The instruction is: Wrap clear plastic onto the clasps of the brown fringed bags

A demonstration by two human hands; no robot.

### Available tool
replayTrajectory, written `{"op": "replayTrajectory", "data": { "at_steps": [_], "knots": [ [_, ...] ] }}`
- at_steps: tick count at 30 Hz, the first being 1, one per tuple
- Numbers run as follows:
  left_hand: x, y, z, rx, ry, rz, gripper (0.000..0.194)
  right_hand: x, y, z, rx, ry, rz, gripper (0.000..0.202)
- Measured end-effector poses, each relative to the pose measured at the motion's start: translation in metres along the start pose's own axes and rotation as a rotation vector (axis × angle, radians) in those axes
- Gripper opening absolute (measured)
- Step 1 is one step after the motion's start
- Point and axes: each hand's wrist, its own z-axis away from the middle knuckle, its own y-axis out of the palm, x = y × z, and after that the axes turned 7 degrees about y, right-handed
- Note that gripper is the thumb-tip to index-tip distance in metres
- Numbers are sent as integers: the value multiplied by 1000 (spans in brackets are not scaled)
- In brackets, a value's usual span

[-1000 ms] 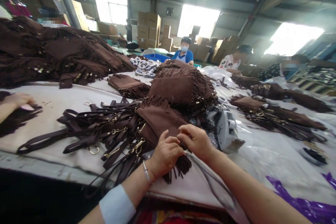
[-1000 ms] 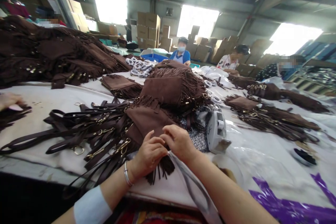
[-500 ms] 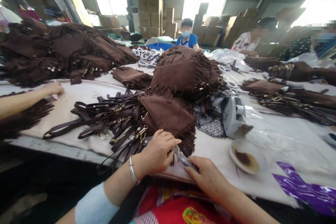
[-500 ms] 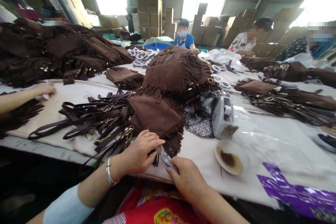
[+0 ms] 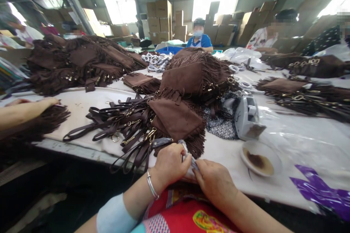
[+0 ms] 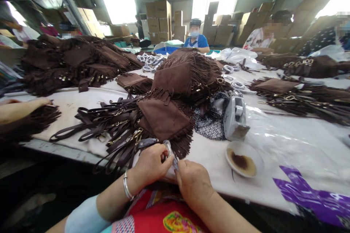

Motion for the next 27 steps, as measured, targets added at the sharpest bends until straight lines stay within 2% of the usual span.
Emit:
{"op": "replayTrajectory", "data": {
  "at_steps": [4, 9, 12, 16, 20, 24, 27],
  "knots": [
    [0, 9, -1, 4, -212, 281, 16, 0, 1, 1, -23, 1, -28, 14],
    [-2, 8, 3, 107, -810, 1009, 13, 2, 0, 1, 84, 160, -313, 17],
    [-1, 10, 7, 92, -968, 1274, 17, 3, -1, -1, 158, 260, -568, 17],
    [1, 15, 11, 60, -1019, 1292, 17, 3, -3, -3, 227, 364, -843, 20],
    [-2, 15, 11, 42, -989, 1211, 14, 3, -4, -2, 294, 417, -1025, 25],
    [-8, 9, 10, -46, -872, 1077, 9, 3, -3, -1, 268, 403, -1005, 25],
    [-10, 5, 8, -80, -741, 960, 13, 3, -1, 1, 233, 380, -913, 24]
  ]
}}
